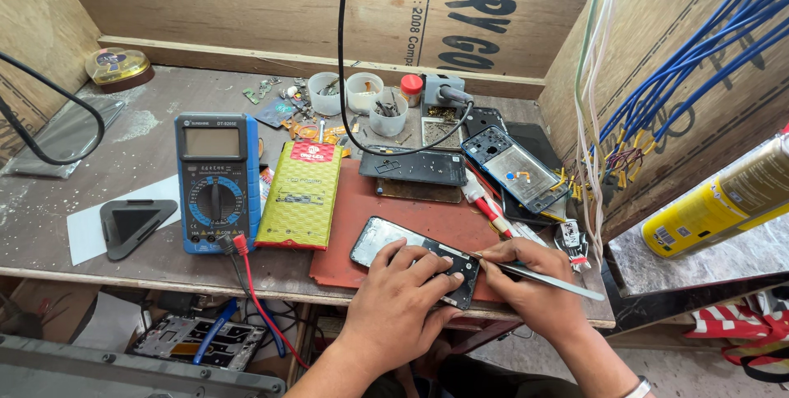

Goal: The person uses a metal prying tool to carefully separate the screen assembly from the phone's frame. They work along the edges to release adhesive and then lift the screen to expose the internal components.

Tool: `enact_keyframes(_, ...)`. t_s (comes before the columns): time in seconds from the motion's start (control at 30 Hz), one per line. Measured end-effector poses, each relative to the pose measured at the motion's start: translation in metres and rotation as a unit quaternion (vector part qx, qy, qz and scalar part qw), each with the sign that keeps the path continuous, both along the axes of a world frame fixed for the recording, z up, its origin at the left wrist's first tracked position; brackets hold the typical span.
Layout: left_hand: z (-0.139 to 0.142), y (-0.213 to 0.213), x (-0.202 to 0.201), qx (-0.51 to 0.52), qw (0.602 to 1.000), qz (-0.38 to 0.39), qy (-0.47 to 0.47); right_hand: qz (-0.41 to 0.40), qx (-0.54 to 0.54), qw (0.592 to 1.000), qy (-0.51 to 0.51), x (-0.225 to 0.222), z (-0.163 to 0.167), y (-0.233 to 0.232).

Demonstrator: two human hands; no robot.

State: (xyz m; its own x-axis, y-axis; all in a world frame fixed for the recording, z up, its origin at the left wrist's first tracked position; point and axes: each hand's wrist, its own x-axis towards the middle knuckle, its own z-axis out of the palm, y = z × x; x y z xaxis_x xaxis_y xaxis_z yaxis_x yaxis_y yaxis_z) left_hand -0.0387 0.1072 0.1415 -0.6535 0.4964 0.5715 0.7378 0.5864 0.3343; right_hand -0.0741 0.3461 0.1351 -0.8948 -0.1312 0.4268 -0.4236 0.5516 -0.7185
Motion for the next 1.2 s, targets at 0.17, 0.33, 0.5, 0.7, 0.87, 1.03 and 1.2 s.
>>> enact_keyframes(0.17, -0.001, 0.0, 0.0, -0.009, 1.0, -0.004, 0.002, 0.032, 0.001, 0.999, 0.015, -0.005, -0.001, -0.01)
enact_keyframes(0.33, 0.002, -0.001, 0.0, -0.007, 1.0, -0.003, 0.006, 0.039, -0.011, 0.999, 0.011, -0.011, 0.001, -0.01)
enact_keyframes(0.5, 0.001, -0.002, 0.001, 0.001, 1.0, 0.0, 0.009, 0.01, -0.022, 0.998, -0.063, -0.01, 0.0, -0.003)
enact_keyframes(0.7, 0.0, -0.002, 0.001, -0.002, 1.0, 0.003, 0.006, 0.001, -0.03, 0.998, -0.054, -0.01, 0.001, -0.009)
enact_keyframes(0.87, 0.001, -0.002, 0.001, -0.002, 1.0, 0.002, 0.003, -0.002, -0.017, 0.999, -0.044, -0.006, 0.006, -0.011)
enact_keyframes(1.03, 0.0, -0.001, 0.0, -0.002, 1.0, 0.0, 0.006, -0.005, -0.009, 0.999, -0.034, -0.005, 0.006, -0.012)
enact_keyframes(1.2, 0.0, 0.0, -0.001, -0.007, 1.0, -0.002, 0.006, 0.018, -0.011, 1.0, -0.013, -0.007, 0.005, -0.009)
